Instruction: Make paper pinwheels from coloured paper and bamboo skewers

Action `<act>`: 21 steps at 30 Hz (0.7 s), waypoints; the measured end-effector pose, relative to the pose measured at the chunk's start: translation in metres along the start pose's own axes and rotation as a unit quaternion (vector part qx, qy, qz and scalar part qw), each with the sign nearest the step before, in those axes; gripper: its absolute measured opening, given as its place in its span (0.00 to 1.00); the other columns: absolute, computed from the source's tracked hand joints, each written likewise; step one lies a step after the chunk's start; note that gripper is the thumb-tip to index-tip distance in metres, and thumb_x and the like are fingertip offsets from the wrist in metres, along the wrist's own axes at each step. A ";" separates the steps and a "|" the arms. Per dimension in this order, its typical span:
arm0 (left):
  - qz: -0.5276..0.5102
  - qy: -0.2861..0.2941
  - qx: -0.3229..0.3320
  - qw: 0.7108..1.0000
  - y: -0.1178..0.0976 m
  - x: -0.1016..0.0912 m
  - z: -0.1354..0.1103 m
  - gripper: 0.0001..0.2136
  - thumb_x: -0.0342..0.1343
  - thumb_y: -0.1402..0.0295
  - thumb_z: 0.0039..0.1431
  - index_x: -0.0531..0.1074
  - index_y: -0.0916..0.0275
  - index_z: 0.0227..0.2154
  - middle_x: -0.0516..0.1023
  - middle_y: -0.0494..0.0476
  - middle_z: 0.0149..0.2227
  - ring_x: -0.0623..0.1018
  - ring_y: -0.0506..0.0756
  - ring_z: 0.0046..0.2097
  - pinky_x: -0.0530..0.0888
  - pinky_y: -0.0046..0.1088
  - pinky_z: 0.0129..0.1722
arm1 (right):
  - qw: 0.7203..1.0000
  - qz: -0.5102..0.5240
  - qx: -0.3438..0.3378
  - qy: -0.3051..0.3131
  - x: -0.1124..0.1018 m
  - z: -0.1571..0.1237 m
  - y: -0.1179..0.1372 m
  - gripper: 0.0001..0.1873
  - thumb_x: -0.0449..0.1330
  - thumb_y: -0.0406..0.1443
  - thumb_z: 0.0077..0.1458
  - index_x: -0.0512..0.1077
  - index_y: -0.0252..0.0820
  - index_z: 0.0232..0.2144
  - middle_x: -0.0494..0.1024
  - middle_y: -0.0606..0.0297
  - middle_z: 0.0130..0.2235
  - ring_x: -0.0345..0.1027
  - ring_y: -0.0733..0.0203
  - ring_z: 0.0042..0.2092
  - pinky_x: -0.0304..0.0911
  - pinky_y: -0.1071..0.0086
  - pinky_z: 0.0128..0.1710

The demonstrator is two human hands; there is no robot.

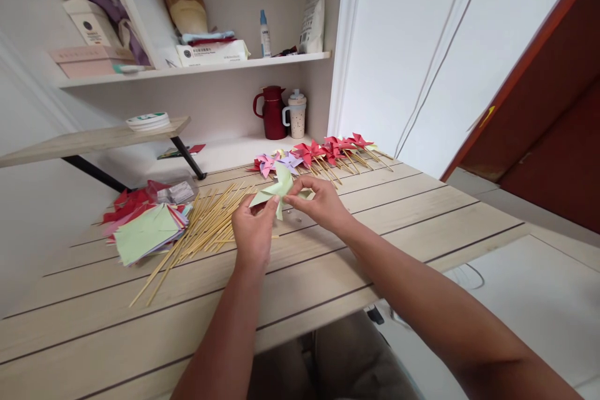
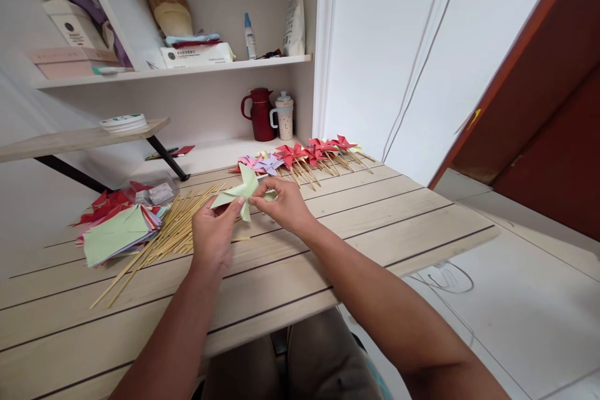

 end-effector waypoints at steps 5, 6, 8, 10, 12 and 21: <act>0.006 0.006 0.004 1.000 0.001 0.000 0.001 0.16 0.70 0.63 0.47 0.81 0.64 0.38 0.84 0.59 0.37 0.81 0.56 0.39 0.75 0.31 0.40 | 1.000 0.020 -0.009 0.006 0.000 0.000 0.003 0.15 0.69 0.45 0.52 0.72 0.43 0.24 0.77 0.67 0.29 0.69 0.60 0.34 0.61 0.66 0.38; 0.006 0.006 0.005 1.000 0.001 0.000 0.001 0.16 0.70 0.63 0.47 0.81 0.64 0.38 0.84 0.59 0.37 0.81 0.56 0.38 0.75 0.31 0.40 | 1.000 0.023 -0.012 0.007 0.000 0.000 0.003 0.14 0.68 0.44 0.52 0.72 0.43 0.24 0.77 0.68 0.29 0.68 0.61 0.34 0.61 0.66 0.38; 0.005 0.004 0.004 1.000 0.002 0.000 0.001 0.16 0.70 0.62 0.47 0.80 0.64 0.37 0.84 0.59 0.36 0.81 0.56 0.38 0.75 0.31 0.40 | 0.999 0.028 -0.018 0.009 0.001 0.000 0.004 0.13 0.68 0.43 0.53 0.72 0.43 0.24 0.76 0.68 0.29 0.68 0.61 0.34 0.61 0.67 0.38; 0.006 -0.002 0.000 1.000 0.002 0.000 0.001 0.16 0.71 0.62 0.46 0.80 0.64 0.37 0.83 0.59 0.36 0.81 0.56 0.38 0.75 0.31 0.39 | 0.999 0.030 -0.019 0.009 0.001 0.000 0.004 0.12 0.68 0.41 0.53 0.71 0.43 0.24 0.76 0.69 0.29 0.67 0.62 0.34 0.61 0.67 0.39; 0.010 -0.008 -0.004 1.000 0.003 0.000 0.001 0.16 0.71 0.62 0.46 0.80 0.64 0.36 0.83 0.58 0.35 0.81 0.56 0.37 0.75 0.30 0.37 | 0.999 0.030 -0.021 0.010 0.001 0.001 0.003 0.11 0.68 0.39 0.52 0.71 0.43 0.24 0.75 0.69 0.29 0.67 0.62 0.34 0.61 0.67 0.39; 0.012 -0.010 -0.009 1.000 0.000 0.001 0.000 0.14 0.70 0.62 0.45 0.79 0.64 0.34 0.82 0.56 0.32 0.79 0.54 0.35 0.73 0.27 0.34 | 0.999 0.028 -0.031 0.021 0.001 0.001 0.002 0.10 0.68 0.39 0.52 0.71 0.43 0.25 0.76 0.68 0.30 0.68 0.61 0.35 0.62 0.65 0.40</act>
Point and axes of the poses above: each hand's wrist, its own z-axis towards the middle knuckle, its own x-axis out of the palm, y = z × x, the point moved 5 cm from there along z, towards the middle knuckle
